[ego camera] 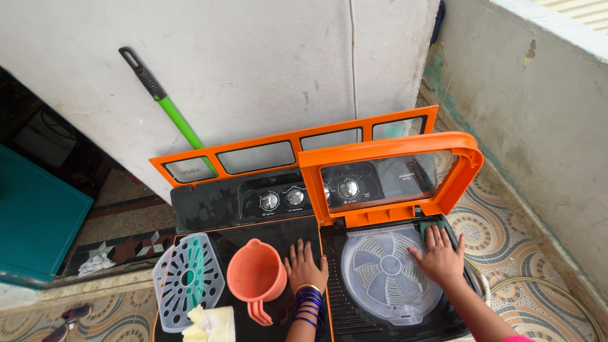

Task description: The person scrubs the inside of a small orange and black toy washing machine with a green sponge. They wipe the black basin and the clear plastic lid, then lift the lid to continue scrubbing the interior surfaces.

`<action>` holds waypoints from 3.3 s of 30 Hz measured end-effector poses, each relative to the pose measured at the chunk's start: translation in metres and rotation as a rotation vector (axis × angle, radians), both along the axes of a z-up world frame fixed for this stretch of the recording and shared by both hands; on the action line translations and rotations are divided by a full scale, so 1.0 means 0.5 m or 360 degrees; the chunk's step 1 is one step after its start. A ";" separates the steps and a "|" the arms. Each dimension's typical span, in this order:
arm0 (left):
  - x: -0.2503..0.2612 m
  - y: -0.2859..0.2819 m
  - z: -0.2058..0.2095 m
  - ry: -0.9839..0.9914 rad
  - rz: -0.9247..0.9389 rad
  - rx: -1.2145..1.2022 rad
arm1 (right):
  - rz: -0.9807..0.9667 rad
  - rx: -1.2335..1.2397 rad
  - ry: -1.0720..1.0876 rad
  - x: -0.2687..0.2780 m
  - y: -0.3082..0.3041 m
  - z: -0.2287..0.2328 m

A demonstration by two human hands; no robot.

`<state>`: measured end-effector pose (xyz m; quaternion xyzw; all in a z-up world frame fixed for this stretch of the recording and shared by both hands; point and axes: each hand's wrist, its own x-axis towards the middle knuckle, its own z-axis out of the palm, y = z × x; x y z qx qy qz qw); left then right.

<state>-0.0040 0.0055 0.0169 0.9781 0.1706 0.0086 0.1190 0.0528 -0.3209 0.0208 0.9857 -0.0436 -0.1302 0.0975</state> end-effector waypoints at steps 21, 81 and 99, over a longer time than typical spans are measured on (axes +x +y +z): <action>-0.002 -0.001 -0.010 -0.0002 -0.0007 0.0077 | 0.0870 0.0181 0.0605 -0.223 0.122 0.104; -0.002 0.002 -0.022 -0.0034 -0.0015 0.0103 | 0.0963 0.0543 -0.0017 -0.365 -0.064 -0.073; -0.007 0.001 -0.023 -0.0087 -0.0013 0.0038 | 0.1589 0.0865 -0.0224 -0.251 0.242 -0.110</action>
